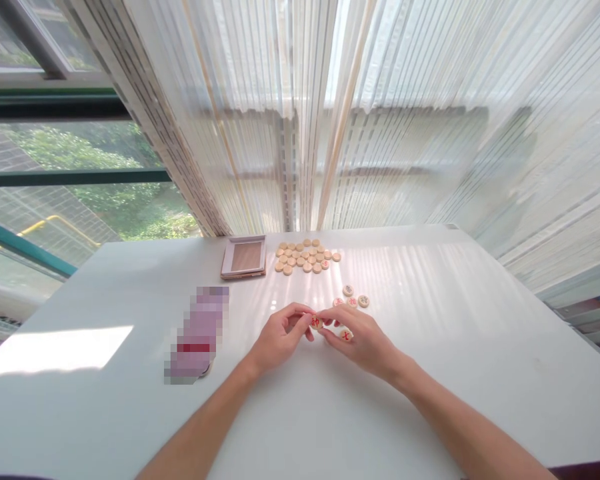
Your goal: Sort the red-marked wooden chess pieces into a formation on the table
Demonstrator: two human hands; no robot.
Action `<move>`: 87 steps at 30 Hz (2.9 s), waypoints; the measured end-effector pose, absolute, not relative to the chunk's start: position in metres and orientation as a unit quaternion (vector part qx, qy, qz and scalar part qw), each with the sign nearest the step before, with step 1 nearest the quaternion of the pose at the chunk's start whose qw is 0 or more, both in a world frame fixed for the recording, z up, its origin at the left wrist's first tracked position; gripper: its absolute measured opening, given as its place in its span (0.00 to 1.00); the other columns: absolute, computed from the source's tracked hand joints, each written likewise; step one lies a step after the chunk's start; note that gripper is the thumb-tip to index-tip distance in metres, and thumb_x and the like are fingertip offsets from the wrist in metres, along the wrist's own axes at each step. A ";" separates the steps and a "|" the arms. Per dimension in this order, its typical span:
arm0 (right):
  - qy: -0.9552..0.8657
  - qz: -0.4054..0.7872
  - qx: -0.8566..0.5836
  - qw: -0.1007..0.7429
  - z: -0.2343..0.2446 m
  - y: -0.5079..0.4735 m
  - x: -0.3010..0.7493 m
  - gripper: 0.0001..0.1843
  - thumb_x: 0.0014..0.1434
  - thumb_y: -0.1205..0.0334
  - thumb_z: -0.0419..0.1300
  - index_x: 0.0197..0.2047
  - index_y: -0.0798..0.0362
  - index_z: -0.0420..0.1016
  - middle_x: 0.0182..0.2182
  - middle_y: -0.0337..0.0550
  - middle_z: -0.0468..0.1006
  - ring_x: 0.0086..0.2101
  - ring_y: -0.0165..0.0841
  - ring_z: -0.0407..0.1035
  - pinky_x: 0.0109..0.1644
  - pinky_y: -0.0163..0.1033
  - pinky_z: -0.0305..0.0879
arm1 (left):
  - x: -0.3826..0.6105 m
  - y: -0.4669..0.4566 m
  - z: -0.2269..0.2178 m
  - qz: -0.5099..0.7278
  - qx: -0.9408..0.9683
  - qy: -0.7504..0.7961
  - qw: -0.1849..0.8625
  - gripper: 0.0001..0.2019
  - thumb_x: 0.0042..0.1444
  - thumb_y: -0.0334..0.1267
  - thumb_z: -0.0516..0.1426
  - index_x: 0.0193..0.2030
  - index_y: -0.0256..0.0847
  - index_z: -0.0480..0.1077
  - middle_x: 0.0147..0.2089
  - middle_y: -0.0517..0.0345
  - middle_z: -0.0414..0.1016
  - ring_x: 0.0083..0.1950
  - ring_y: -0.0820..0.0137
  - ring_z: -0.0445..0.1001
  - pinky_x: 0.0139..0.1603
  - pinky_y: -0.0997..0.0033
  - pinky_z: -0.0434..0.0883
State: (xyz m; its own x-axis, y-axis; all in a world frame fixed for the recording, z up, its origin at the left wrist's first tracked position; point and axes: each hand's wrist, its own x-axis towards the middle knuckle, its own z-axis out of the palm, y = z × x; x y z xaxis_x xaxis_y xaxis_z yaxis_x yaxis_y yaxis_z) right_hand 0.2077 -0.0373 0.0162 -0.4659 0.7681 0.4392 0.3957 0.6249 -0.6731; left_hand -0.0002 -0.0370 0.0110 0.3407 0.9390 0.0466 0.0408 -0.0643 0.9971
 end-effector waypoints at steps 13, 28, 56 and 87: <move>-0.681 0.351 -0.468 0.441 0.049 -0.029 0.229 0.11 0.68 0.56 0.57 0.50 0.48 0.76 0.42 0.45 0.81 0.39 0.36 0.77 0.44 0.42 0.74 | 0.003 -0.034 0.006 0.420 0.585 0.430 0.545 0.12 0.62 0.45 0.60 0.47 0.40 0.71 0.41 0.52 0.81 0.36 0.68 0.78 0.40 0.67 0.76; -0.784 0.312 -0.396 0.363 0.034 -0.043 0.209 0.08 0.66 0.60 0.59 0.47 0.48 0.76 0.38 0.44 0.81 0.34 0.34 0.74 0.34 0.38 0.73 | 0.003 -0.038 0.009 0.404 0.622 0.407 0.533 0.12 0.61 0.43 0.61 0.46 0.39 0.73 0.43 0.51 0.80 0.39 0.67 0.78 0.44 0.65 0.76; -0.662 0.495 -0.414 0.380 0.037 -0.041 0.204 0.11 0.64 0.57 0.61 0.46 0.52 0.77 0.41 0.45 0.81 0.39 0.36 0.78 0.40 0.40 0.79 | 0.002 -0.039 0.008 0.409 0.617 0.426 0.519 0.14 0.59 0.44 0.63 0.48 0.40 0.74 0.45 0.51 0.82 0.47 0.62 0.80 0.51 0.62 0.76; -0.803 0.315 -0.337 0.379 0.021 -0.042 0.204 0.13 0.65 0.67 0.59 0.52 0.47 0.75 0.38 0.41 0.82 0.35 0.32 0.74 0.39 0.38 0.72 | -0.004 -0.036 0.001 0.385 0.599 0.433 0.553 0.13 0.60 0.47 0.62 0.43 0.40 0.71 0.30 0.57 0.80 0.36 0.68 0.78 0.43 0.68 0.72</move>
